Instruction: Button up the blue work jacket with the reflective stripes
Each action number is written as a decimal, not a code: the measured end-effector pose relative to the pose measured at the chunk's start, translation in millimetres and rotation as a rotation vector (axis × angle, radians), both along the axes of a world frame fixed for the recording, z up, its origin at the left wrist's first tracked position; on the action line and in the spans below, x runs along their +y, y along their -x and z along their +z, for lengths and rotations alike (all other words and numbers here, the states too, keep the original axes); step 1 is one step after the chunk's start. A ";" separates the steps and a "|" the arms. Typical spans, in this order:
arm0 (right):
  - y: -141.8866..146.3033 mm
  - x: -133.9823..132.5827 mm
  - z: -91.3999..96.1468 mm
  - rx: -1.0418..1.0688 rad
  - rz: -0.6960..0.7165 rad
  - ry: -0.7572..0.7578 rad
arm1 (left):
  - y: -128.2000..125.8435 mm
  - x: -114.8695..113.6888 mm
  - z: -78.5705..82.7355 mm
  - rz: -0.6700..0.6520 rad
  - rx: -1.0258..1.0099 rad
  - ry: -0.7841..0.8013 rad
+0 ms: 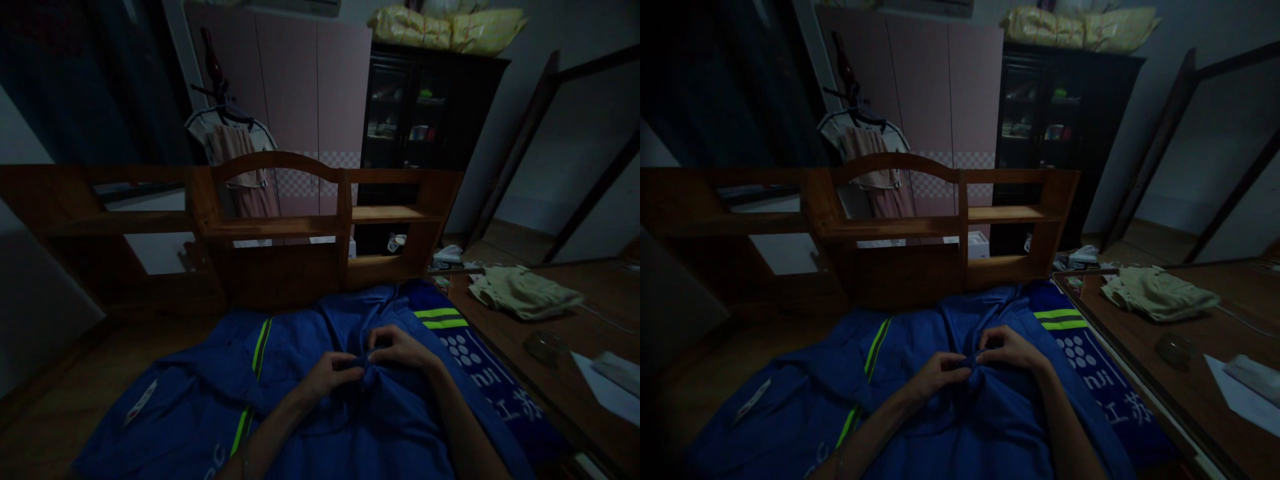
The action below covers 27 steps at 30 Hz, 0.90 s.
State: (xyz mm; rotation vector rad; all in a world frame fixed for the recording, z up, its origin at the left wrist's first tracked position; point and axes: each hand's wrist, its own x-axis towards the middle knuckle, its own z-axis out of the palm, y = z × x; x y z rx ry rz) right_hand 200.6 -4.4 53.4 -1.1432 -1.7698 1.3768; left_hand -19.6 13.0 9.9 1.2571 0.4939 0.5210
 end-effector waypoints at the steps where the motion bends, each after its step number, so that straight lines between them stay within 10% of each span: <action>1: -0.4 -0.1 0.6 0.004 -0.006 0.004 | 0.1 0.2 -0.8 0.001 -0.005 0.000; 14: -3.0 3.8 1.4 -0.094 -0.183 -0.155 | -11.8 -6.5 -0.7 0.502 0.199 -0.690; 20: -31.1 -26.3 3.8 -0.455 -0.635 -0.554 | -2.0 -5.2 5.6 0.755 0.206 -0.664; 27: -20.0 -60.8 -7.3 -0.480 -0.510 -0.366 | 5.3 3.3 4.0 0.805 0.237 -0.623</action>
